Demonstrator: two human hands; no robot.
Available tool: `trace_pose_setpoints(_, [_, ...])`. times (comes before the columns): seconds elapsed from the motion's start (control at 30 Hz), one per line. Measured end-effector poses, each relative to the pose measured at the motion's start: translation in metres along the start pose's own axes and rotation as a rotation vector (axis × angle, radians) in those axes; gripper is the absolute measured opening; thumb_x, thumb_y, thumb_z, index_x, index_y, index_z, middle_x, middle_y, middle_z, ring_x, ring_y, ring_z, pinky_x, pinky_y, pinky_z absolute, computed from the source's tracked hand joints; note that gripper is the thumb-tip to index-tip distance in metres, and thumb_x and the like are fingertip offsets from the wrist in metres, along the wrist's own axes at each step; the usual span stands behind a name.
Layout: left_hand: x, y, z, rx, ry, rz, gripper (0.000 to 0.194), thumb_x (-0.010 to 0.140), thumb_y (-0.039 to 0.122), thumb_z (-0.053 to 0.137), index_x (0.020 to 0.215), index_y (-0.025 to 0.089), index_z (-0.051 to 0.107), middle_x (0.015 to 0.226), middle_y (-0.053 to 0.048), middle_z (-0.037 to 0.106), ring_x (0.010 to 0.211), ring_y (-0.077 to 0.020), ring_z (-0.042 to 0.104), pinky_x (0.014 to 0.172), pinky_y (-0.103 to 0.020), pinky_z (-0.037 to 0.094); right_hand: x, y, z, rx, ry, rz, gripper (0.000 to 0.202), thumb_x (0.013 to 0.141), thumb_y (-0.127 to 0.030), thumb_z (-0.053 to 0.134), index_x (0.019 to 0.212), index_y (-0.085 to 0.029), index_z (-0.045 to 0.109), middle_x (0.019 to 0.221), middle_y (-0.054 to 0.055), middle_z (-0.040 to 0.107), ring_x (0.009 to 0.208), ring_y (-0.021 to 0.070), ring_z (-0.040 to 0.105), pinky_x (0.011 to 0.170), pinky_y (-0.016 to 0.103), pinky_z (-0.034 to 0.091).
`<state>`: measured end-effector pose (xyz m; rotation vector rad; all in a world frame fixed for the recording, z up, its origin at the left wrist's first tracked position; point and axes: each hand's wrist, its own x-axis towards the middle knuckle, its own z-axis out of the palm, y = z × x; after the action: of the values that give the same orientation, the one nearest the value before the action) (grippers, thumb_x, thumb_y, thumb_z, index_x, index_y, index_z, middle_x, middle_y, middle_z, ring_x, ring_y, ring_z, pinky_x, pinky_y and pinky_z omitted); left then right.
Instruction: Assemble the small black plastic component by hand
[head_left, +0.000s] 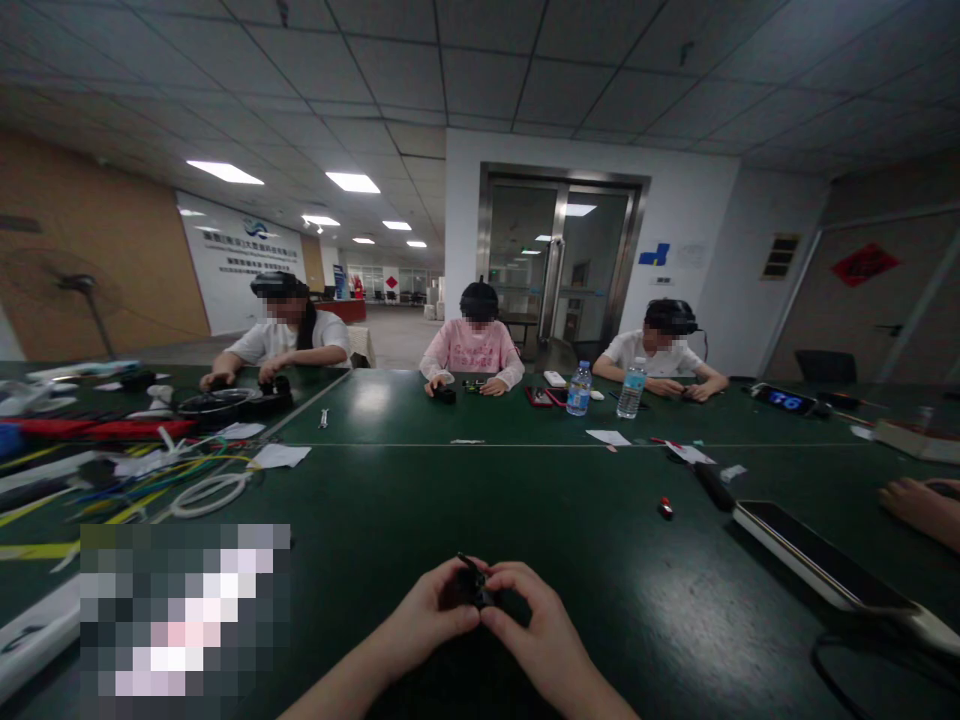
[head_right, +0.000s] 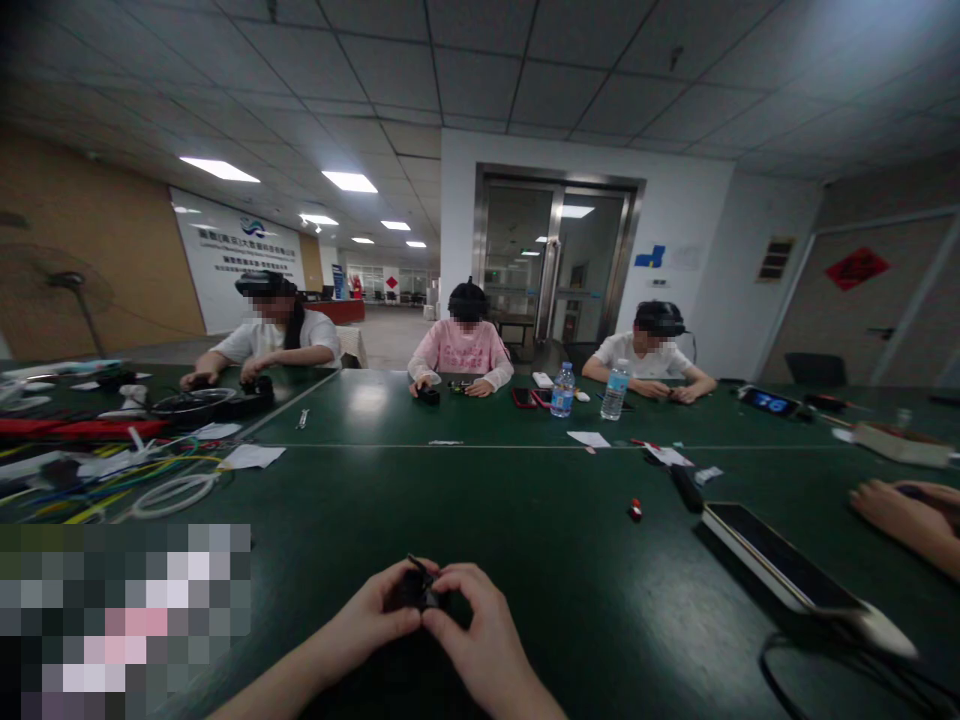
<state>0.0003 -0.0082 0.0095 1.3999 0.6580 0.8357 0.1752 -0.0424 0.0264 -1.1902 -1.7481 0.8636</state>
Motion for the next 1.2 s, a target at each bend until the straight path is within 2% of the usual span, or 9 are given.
trace_pose_setpoints(0.33, [-0.002,0.004,0.001,-0.003,-0.004,0.006,0.039,0.068,0.028,0.069,0.104,0.020,0.057,0.100,-0.005,0.061,0.099,-0.0236,0.054,0.087,-0.038,0.040,0.000,-0.002,-0.002,0.008,-0.012,0.004,0.013,0.074,-0.023,0.061,0.087,-0.024,0.063,0.105,0.004,0.059,0.102,0.0209,0.055,0.092,0.034,0.041])
trace_pose_setpoints(0.63, [-0.003,0.004,0.002,-0.054,-0.012,-0.005,0.033,0.071,0.028,0.067,0.102,0.021,0.055,0.093,-0.002,0.060,0.083,-0.0164,0.056,0.072,-0.030,0.043,0.001,-0.002,-0.003,0.034,-0.005,0.023,0.012,0.075,-0.023,0.059,0.087,-0.024,0.063,0.106,0.004,0.059,0.104,0.0216,0.053,0.093,0.035,0.039])
trace_pose_setpoints(0.73, [-0.003,0.004,0.001,-0.093,0.026,-0.035,0.038,0.071,0.031,0.067,0.105,0.021,0.052,0.095,-0.004,0.059,0.083,-0.0178,0.057,0.071,-0.031,0.043,0.003,0.000,-0.006,0.069,0.014,0.025,0.014,0.076,-0.024,0.057,0.089,-0.022,0.062,0.106,0.004,0.060,0.105,0.0225,0.053,0.090,0.036,0.038])
trace_pose_setpoints(0.83, [-0.003,0.004,0.001,-0.112,0.060,-0.037,0.044,0.068,0.033,0.069,0.106,0.021,0.051,0.096,-0.006,0.060,0.083,-0.0199,0.058,0.071,-0.034,0.043,0.004,0.004,-0.008,0.105,0.029,0.050,0.017,0.077,-0.027,0.055,0.092,-0.021,0.061,0.097,0.004,0.063,0.097,0.0221,0.056,0.088,0.036,0.039])
trace_pose_setpoints(1.07, [-0.004,0.002,-0.001,-0.126,0.073,-0.034,0.042,0.068,0.028,0.070,0.105,0.022,0.051,0.095,-0.005,0.062,0.082,-0.0201,0.060,0.070,-0.033,0.044,0.006,0.012,-0.012,0.287,0.166,0.077,0.020,0.075,-0.035,0.059,0.087,-0.019,0.060,0.084,0.004,0.062,0.082,0.0206,0.058,0.077,0.034,0.044])
trace_pose_setpoints(1.2, [-0.004,0.004,-0.003,-0.102,0.060,-0.071,0.040,0.069,0.025,0.069,0.105,0.023,0.051,0.100,-0.006,0.062,0.087,-0.0216,0.061,0.074,-0.035,0.045,0.007,0.014,-0.016,0.401,0.286,0.117,0.023,0.072,-0.037,0.062,0.086,-0.019,0.061,0.084,0.004,0.061,0.084,0.0205,0.057,0.076,0.032,0.045])
